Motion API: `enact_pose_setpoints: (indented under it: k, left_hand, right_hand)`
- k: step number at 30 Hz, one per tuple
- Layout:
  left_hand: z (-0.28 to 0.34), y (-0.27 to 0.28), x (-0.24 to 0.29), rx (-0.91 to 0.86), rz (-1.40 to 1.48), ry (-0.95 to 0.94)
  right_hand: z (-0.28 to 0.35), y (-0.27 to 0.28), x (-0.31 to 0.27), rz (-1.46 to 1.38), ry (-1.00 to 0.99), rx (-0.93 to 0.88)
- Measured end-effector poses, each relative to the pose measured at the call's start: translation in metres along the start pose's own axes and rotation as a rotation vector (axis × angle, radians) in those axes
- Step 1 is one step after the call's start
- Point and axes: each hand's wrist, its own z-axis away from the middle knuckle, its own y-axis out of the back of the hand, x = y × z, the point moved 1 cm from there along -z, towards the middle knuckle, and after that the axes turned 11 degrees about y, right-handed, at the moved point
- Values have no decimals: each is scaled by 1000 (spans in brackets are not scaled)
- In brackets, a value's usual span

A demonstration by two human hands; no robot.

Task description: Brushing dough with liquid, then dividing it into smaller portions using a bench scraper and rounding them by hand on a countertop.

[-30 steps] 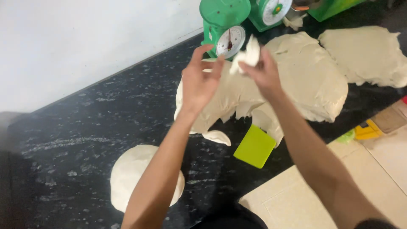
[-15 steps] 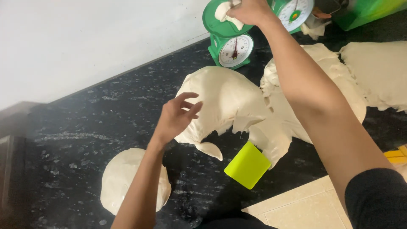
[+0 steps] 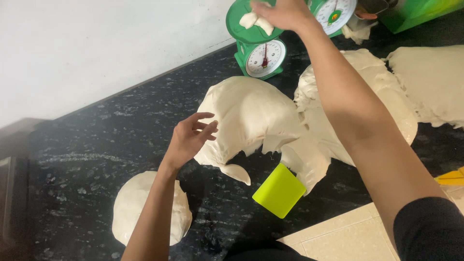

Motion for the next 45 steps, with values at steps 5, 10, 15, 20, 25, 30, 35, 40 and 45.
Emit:
enact_pose_setpoints:
  k: [5, 10, 15, 20, 25, 30, 35, 40, 45]
  left_hand:
    - [3, 2, -12, 19, 30, -18]
    - [12, 19, -42, 46, 108, -139]
    - [36, 45, -75, 57, 207, -13]
    - [54, 64, -110, 71, 314, 92]
    - [69, 82, -134, 52, 348, 218]
    - [72, 82, -148, 51, 362, 204]
    - [84, 84, -162, 65, 377, 186]
    - [102, 105, -192, 254, 396, 120]
    - [110, 125, -255, 556, 399, 144]
  right_hand:
    - [-15, -39, 21, 114, 367, 19]
    - [-5, -41, 8, 85, 626, 357]
    - [69, -15, -53, -84, 726, 293]
    - [150, -25, -95, -208, 343, -304]
    - [176, -57, -107, -107, 74, -746]
    - [97, -70, -52, 50, 269, 18]
    - [5, -101, 34, 491, 188, 381]
    - [48, -83, -13, 356, 363, 283]
    - [133, -72, -58, 199, 505, 43]
